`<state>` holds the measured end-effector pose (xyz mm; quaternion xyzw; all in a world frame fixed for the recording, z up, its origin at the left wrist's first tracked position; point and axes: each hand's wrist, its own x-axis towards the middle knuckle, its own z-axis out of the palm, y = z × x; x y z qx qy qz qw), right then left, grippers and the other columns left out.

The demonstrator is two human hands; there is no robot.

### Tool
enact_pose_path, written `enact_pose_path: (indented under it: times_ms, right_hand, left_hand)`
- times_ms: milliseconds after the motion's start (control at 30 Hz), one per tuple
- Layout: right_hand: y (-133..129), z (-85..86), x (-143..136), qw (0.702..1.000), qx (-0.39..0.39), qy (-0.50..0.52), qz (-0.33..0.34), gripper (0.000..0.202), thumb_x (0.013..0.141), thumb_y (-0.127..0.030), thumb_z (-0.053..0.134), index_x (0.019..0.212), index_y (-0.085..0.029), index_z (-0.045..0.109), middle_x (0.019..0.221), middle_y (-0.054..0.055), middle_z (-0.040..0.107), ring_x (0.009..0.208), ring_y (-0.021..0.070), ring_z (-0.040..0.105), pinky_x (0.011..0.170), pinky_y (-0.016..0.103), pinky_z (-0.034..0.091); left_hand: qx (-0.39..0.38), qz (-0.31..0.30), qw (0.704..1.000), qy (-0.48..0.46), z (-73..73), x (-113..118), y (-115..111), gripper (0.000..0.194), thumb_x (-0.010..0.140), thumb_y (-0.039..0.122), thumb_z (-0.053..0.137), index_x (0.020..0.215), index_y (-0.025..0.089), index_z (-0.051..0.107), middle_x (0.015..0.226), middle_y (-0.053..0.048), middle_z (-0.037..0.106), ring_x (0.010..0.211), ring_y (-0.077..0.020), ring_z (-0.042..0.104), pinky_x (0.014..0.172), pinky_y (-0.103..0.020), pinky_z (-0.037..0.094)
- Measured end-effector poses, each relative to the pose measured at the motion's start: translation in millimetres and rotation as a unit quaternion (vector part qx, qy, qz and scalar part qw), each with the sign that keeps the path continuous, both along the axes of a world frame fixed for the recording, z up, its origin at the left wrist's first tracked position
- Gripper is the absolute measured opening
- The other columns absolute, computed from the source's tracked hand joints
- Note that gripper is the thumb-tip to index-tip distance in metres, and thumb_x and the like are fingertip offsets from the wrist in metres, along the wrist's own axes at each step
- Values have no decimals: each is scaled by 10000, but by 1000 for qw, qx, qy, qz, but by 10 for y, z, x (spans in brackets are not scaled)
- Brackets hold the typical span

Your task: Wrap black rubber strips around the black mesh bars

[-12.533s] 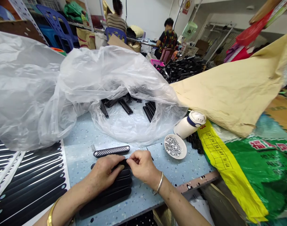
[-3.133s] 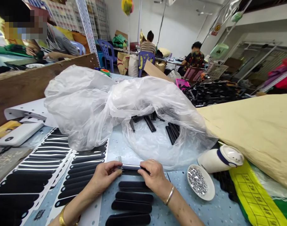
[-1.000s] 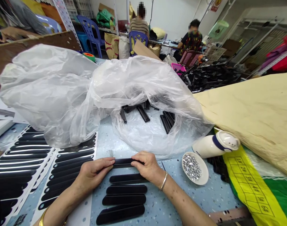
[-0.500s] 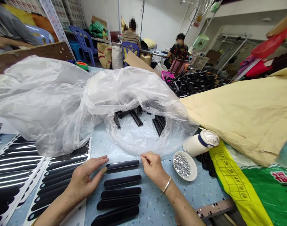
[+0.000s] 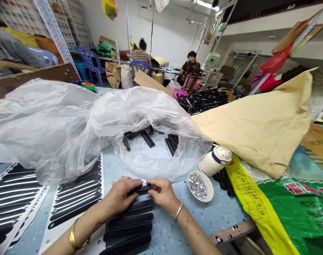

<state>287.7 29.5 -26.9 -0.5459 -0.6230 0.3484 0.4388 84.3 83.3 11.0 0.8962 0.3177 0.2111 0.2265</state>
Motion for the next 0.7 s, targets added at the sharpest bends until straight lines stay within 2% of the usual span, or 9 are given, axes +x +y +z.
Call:
enact_pose_path:
  times_ms: [133,233,333,433,700]
  right_hand:
    - [14,-31,21,1000,20,15,14,245,753,-178,687,976,-233,773,869,47,762,780,192,708,718,310,586]
    - [16,-79,29,999,31,27,25,215,768,-178,693,950,-252,780,939,55,774,895,213,719,851,364,579]
    - [-1,-113,25,998,35,37,31,195,772,-177,704,933,-252,784,935,62,777,882,211,727,840,367,588]
    - [-22,-111,10,998,36,39,30,184,773,-164,704,913,-249,787,916,66,778,864,208,731,822,359,593]
    - [-51,-55,-47,998,52,24,11,143,800,-203,689,879,-266,792,868,61,781,817,223,742,770,361,615]
  left_hand:
    - [-28,-17,999,1,-46,11,-1,271,797,113,552,961,258,711,830,-19,751,780,-206,682,762,-308,469]
    - [-42,-30,999,1,-72,2,-19,263,839,123,524,966,256,712,878,-29,754,845,-216,688,785,-321,455]
    - [-57,-36,998,5,-97,3,-47,270,871,118,483,964,233,708,911,-47,754,857,-225,694,762,-329,432]
    - [-83,-38,996,15,-108,13,-65,279,891,107,445,920,218,700,858,-43,745,805,-216,695,728,-323,407]
    - [-101,-26,994,32,-107,32,-103,290,857,74,423,857,208,681,814,-54,722,781,-221,684,742,-334,422]
